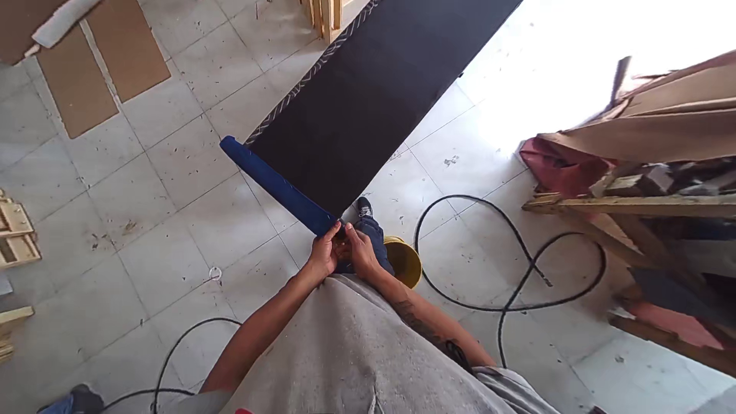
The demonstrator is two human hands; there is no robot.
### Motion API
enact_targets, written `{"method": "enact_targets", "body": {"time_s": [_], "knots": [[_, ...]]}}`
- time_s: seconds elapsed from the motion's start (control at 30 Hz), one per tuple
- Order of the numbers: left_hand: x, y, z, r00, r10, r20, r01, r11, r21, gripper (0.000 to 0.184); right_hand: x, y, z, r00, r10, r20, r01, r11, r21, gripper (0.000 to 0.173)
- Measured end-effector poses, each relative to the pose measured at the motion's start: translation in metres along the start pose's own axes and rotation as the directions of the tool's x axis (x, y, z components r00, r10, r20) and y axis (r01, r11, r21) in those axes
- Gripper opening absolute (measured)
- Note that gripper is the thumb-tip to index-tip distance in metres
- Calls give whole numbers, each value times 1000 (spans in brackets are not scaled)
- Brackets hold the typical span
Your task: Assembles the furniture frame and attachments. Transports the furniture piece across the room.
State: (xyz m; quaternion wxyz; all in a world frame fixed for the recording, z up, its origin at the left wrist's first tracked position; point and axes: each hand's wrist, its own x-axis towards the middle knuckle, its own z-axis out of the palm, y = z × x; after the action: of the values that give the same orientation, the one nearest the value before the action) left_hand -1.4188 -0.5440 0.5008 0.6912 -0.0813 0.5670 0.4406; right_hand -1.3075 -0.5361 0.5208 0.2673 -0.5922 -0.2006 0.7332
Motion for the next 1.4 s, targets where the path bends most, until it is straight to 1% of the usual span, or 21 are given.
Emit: {"method": "enact_targets", "body": {"time_s": [0.07, 0.1, 0.17, 0.2, 0.33, 0.37, 0.43, 0.6, 0.63, 0.7, 0.83, 0.93, 0.97, 1.07, 1.1, 1.17, 1.2, 1.23, 1.27, 1.33, 1.4], "knots": [[1, -1, 0, 1000, -4, 1, 4, 1000, 3, 31, 5, 5, -7, 991, -132, 14, 133, 986, -102, 36], [1, -2, -1, 1000, -6, -3, 6, 1000, 11, 31, 5, -1, -3, 1000, -6, -7, 7, 1000, 26, 30], [1, 0, 1, 1000, 0, -28, 1, 1000, 19, 27, 9, -15, 7, 950, 312, 32, -307, 903, 302, 46], [0, 0, -1, 1000, -2, -23, 3, 1000, 13, 29, 8, -15, 8, 947, 320, 35, -316, 905, 284, 50], [-1, 1, -4, 1000, -22, 10, 23, 999, -24, 30, 12, 9, -4, 995, -87, 38, 90, 994, -63, 39], [1, 0, -5, 1000, -21, 10, 21, 1000, -23, 31, 12, 2, 0, 999, 20, 31, -21, 999, 47, 33], [1, -1, -5, 1000, -14, -13, 13, 1000, -10, 29, 14, -9, 2, 947, 299, 117, -319, 917, 238, 51], [-5, 3, -8, 999, -35, 32, 36, 998, -50, 30, 11, 10, 0, 995, -80, 51, 85, 991, -102, 37], [-5, 3, -9, 999, -39, 26, 41, 998, -43, 28, 11, 4, 5, 999, 33, 38, -33, 999, 10, 35], [-6, 1, -12, 999, -40, 13, 40, 999, 19, 29, 14, -4, 4, 963, 243, 113, -254, 963, 93, 59], [-12, 15, -35, 995, -81, 66, 63, 969, 240, 48, 21, 17, -15, 975, -204, 90, 223, 921, -321, 46], [-12, 23, -68, 993, -50, 110, 5, 924, 383, 42, 35, 12, -9, 975, 177, 135, -190, 978, 92, 49], [-11, 22, -83, 996, -31, 81, -3, 919, 395, 41, 35, 11, -9, 968, 206, 141, -217, 974, 69, 55], [-11, 21, -132, 992, 73, -104, -28, 924, 382, 38, 28, 15, -12, 975, -211, 74, 222, 879, -421, 45], [-12, 20, -149, 980, 108, -166, -39, 928, 370, 37, 29, 15, -10, 974, -214, 68, 224, 891, -395, 43], [-13, 14, -184, 954, 134, -269, -43, 947, 318, 35, 37, 9, -5, 988, 113, 103, -111, 993, -28, 52], [-17, 7, -200, 941, 125, -315, -31, 957, 288, 35, 37, 8, -7, 970, 206, 128, -209, 978, 13, 58], [-22, 2, -214, 929, 120, -351, -22, 962, 271, 34, 33, 10, -9, 988, 131, 76, -120, 984, -133, 55], [-23, 0, -225, 920, 124, -371, -24, 965, 263, 34, 30, 9, -9, 995, -94, 39, 102, 904, -415, 45], [-29, -16, -248, 907, 124, -402, -11, 962, 273, 34, 22, 15, -15, 883, -428, 192, 388, 439, -811, 59], [-31, -35, -268, 895, 128, -426, 10, 952, 306, 33, 28, 15, -10, 880, -419, 222, 343, 239, -908, 75]]}}
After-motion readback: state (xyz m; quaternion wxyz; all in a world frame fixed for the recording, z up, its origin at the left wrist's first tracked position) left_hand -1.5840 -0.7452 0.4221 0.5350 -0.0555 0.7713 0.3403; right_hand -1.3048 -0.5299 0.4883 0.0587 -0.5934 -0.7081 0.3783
